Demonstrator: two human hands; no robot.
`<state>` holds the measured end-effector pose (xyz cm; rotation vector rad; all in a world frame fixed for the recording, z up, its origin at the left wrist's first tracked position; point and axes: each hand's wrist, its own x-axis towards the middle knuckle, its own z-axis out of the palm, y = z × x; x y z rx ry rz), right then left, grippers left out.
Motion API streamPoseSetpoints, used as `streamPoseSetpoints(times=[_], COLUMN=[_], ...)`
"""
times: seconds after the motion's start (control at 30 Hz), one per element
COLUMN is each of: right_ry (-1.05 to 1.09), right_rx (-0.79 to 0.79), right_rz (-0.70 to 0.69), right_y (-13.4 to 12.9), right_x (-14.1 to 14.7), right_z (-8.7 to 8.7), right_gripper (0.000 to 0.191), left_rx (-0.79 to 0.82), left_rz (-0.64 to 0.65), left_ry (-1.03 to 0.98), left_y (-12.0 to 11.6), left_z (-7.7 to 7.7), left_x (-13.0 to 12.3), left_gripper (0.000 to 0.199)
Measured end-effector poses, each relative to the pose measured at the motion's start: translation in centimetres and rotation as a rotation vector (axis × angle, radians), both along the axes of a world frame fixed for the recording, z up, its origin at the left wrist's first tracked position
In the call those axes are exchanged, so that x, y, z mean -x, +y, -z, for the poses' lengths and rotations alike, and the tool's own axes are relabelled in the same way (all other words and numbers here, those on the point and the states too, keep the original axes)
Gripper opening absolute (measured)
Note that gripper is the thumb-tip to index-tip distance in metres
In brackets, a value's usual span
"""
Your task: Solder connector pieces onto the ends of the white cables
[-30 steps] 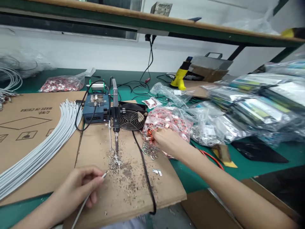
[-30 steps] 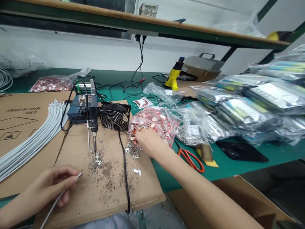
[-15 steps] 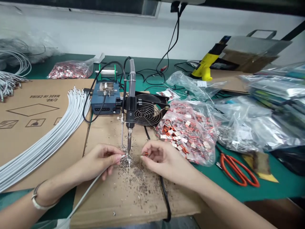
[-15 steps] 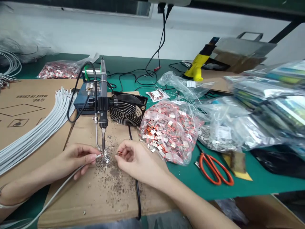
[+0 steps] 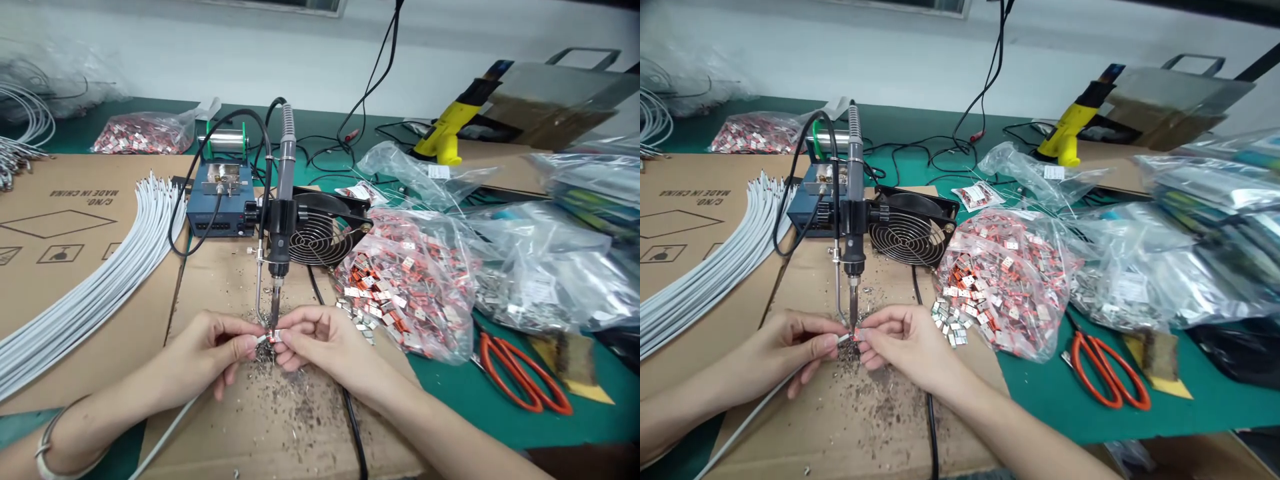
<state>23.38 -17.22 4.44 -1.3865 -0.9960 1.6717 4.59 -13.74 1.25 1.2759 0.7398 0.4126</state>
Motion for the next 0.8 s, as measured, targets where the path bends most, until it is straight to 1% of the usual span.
streamPoseSetpoints(times=[0.13, 0.27, 0.4, 0.53, 0.7, 0.8], right_ry=[0.027, 0.032, -0.004, -0.02, -0.002, 0.018], right_rx=[-0.007, -0.004, 0.007, 0.008, -0.012, -0.042], right_rz=[-0.001, 0.012, 0.034, 0.034, 0.02, 0.01], right_y=[-0.01, 0.0, -0.05, -0.04, -0.11, -0.2], right_x=[-0.16, -0.17, 0.03, 0.12, -0.04, -0.02], right_z=[0.15, 0.03, -0.32, -0.41, -0.46, -0.57], right_gripper=[0.026, 0.029, 0.031, 0.032, 0.029, 0.023], left_rx=[0.005, 0.021, 0.069, 0.068, 0.103, 0.135], left_rz=[0.002, 0.0, 0.038, 0.061, 0.056, 0.073], left_ry=[-0.044, -0.065, -0.041, -0.017, -0.059, -0.083], left_y=[-0.05, -0.05, 0.18, 0.32, 0.24, 0.27], left_z=[-0.31, -0.5, -0.45, -0.19, -0.1, -0.26], left_x=[-0.17, -0.17, 0.06, 0.24, 0.34, 0.36], left_gripper=[0.043, 0.043, 0.048, 0.044, 0.048, 0.045])
